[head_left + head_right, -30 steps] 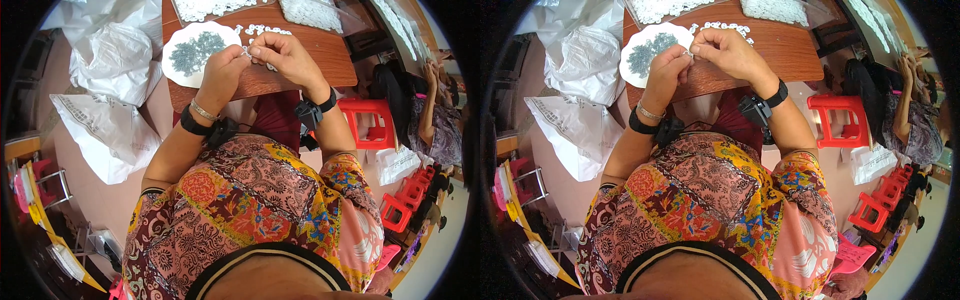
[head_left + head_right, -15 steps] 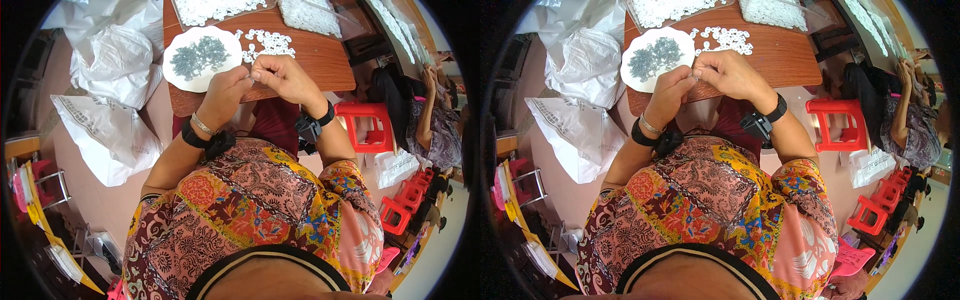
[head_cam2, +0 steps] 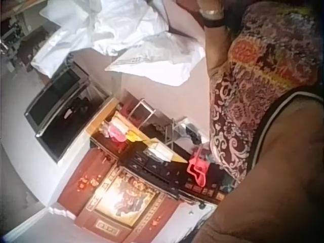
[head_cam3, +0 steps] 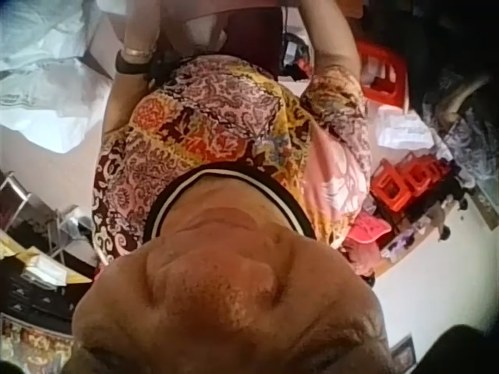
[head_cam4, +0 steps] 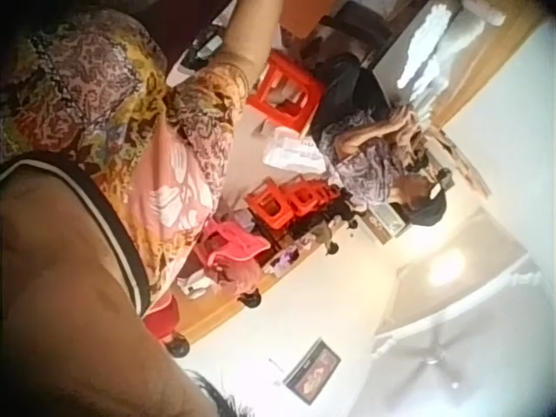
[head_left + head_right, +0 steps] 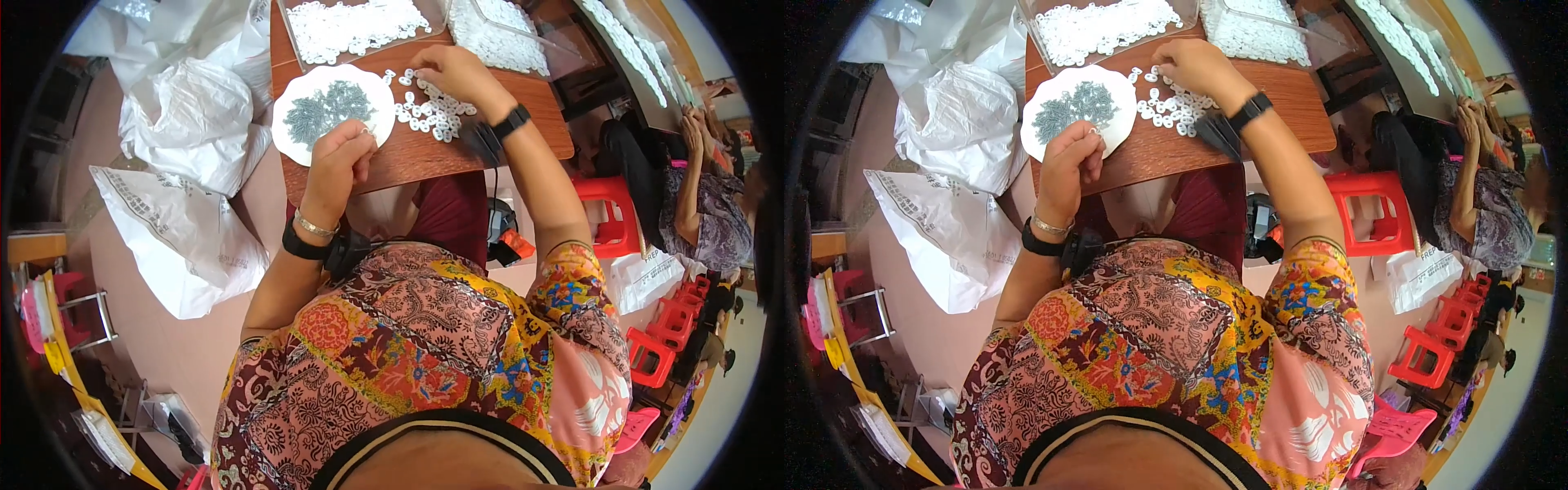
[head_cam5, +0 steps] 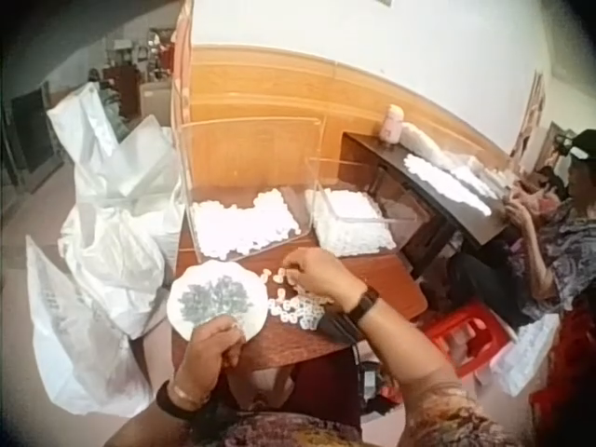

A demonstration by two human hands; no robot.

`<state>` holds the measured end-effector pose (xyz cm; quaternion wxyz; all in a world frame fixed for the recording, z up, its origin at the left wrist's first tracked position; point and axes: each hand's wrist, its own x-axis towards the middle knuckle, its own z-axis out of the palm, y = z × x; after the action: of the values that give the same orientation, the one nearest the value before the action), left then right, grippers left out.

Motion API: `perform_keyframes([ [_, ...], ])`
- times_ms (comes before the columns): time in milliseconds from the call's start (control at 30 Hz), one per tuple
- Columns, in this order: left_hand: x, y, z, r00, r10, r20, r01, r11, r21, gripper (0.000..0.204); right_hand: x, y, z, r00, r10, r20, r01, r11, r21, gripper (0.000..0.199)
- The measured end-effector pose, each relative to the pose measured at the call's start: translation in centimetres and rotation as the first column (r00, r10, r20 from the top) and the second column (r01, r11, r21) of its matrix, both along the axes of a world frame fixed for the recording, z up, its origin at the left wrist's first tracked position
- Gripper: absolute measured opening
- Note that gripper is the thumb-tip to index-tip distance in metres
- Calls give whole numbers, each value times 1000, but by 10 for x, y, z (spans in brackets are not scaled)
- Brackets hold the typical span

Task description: The person is manually inserting small green beads into white circular plastic components at a workbench.

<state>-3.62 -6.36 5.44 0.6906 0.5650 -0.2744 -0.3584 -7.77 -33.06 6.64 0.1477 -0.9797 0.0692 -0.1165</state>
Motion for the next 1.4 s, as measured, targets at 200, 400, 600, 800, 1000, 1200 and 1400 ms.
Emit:
perform_keyframes([
  [200,2,7,1,997,43,-58,-45,998,-34,20,35,-17,-32,995,60,-82,-80,964,-255,22],
  [400,4,8,-2,992,65,-107,-72,995,-66,19,40,-16,-26,987,33,-157,-56,987,-147,19],
  [600,3,8,1,997,37,-62,-38,999,-8,20,19,-9,-14,998,46,-35,-43,996,78,15],
  [800,2,-14,10,1000,4,-26,-5,999,-47,20,-24,31,20,993,35,115,-116,535,837,17],
  [1000,5,-34,30,999,-12,49,16,997,-75,21,-42,57,34,981,-66,183,-168,187,968,20],
  [1200,10,-39,38,996,-10,83,23,989,-148,21,-48,70,42,964,-75,255,-223,292,930,20],
  [1400,5,-37,37,999,-40,23,44,978,-203,21,-52,84,41,950,-60,306,-242,475,846,20],
])
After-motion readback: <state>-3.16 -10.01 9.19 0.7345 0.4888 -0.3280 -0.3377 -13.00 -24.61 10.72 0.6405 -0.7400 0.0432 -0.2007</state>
